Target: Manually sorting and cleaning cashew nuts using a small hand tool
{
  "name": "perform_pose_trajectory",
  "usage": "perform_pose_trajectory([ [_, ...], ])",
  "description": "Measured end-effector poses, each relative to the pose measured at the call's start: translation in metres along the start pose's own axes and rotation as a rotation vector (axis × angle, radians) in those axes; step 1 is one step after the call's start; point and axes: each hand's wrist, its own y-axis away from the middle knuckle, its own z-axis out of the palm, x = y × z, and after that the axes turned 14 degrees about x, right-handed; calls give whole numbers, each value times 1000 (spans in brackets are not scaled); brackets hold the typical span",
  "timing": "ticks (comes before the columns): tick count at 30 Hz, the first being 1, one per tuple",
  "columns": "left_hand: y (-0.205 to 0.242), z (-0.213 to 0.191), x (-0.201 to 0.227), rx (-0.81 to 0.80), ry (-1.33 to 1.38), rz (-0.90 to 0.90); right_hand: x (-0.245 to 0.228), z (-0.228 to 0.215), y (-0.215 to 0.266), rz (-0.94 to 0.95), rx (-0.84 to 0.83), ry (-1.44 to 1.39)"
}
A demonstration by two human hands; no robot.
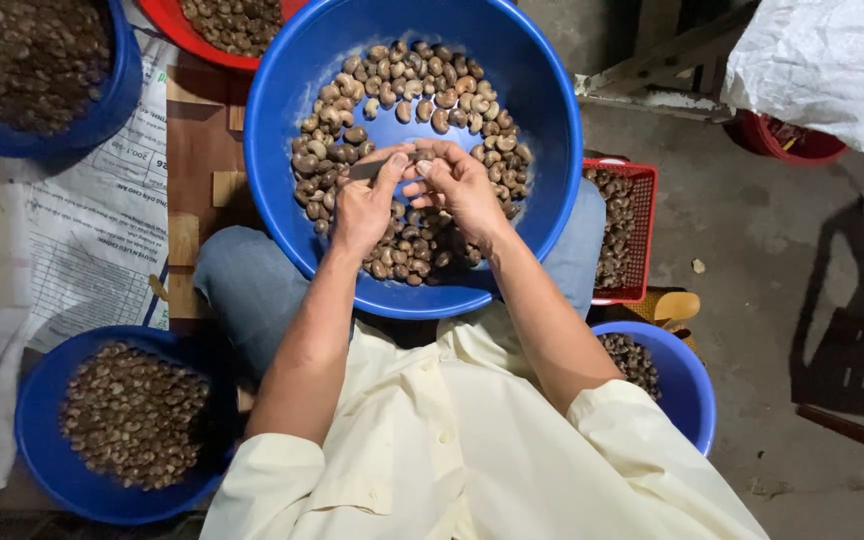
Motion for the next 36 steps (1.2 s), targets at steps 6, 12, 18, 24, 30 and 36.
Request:
perform_pose_trajectory([
  [6,1,4,16,-38,57,26,17,-7,-8,-62,19,66],
  [12,1,3,-2,-10,56,27,19,-6,-8,-94,22,58],
  [18,-1,1,-4,-51,90,-7,15,-3,-6,-120,76,41],
  [24,-2,-2,-7,-78,102,-48,1,-10,0,-167,127,53],
  [30,-7,-13,-7,-2,44,-123,-63,-69,42,-566,346,382],
  [36,-13,-9,6,85,-102,-285,-59,-181,76,-433,689,291],
])
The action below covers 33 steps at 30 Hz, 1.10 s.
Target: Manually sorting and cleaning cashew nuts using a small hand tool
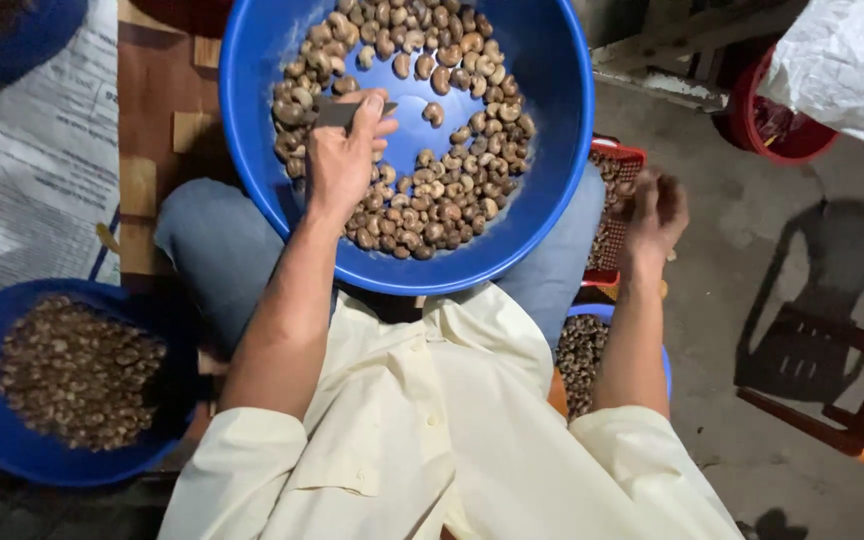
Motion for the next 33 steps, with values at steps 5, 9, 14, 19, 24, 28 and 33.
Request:
perform_pose_trajectory([
  [5,-2,-10,-1,38,48,44,106,-59,-16,41,-86,383],
  [9,-5,-23,10,62,28,64,138,-76,-24,35,-113,418],
  [14,-8,-42,33,-5,-24,279,140,-85,-38,-177,-108,616],
  [19,-20,-54,26,-8,11,462,28,-6,-10,-506,-49,247],
  [24,-26,-43,-2,156,-44,389,-61,101,60,-909,-144,394],
  [28,-16,-40,8,165,-6,382,-32,171,112,-1098,-866,451],
  [33,-12,-44,21,200,-87,388,40,226,145,-1186,-1340,512],
])
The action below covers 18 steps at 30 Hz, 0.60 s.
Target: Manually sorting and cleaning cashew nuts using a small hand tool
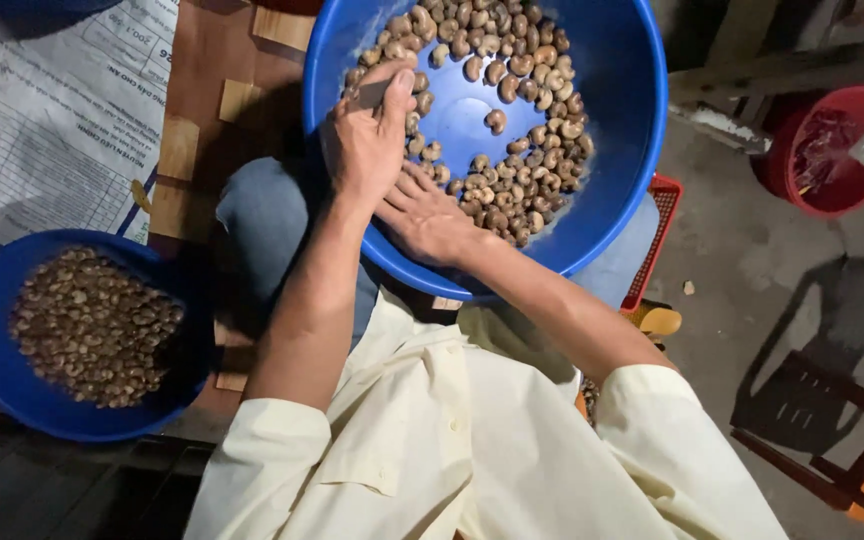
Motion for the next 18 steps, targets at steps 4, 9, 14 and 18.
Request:
perform_pose_trajectory([
  [4,-1,9,-7,-6,74,-36,33,27,-12,-122,52,164],
  [9,-1,9,-3,-30,116,51,69,9,-9,184,-118,289],
  [14,1,9,-3,-29,71,88,39,-49,31,226,-81,268],
  [18,5,15,-6,-108,-108,86,35,-53,81,121,-274,280],
])
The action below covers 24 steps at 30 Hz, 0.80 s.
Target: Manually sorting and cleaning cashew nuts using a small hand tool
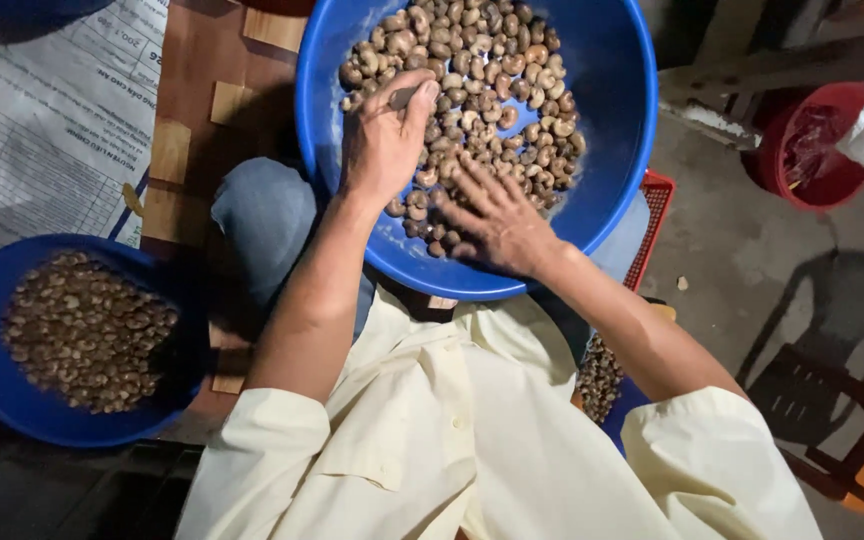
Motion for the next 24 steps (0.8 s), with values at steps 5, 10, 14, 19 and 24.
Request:
perform_pose_trajectory([
  [5,8,10,-21,-109,-25,10,43,4,-7,346,-92,122],
  [10,7,7,-15,-85,-10,-10,38,-18,-2,411,370,131],
  [14,12,21,-32,-174,44,-72,24,-26,-8,402,489,159],
  [19,16,24,-29,-221,-14,-63,14,-1,-31,312,433,188],
  [24,21,18,-20,-238,9,-85,13,14,-40,310,356,165],
])
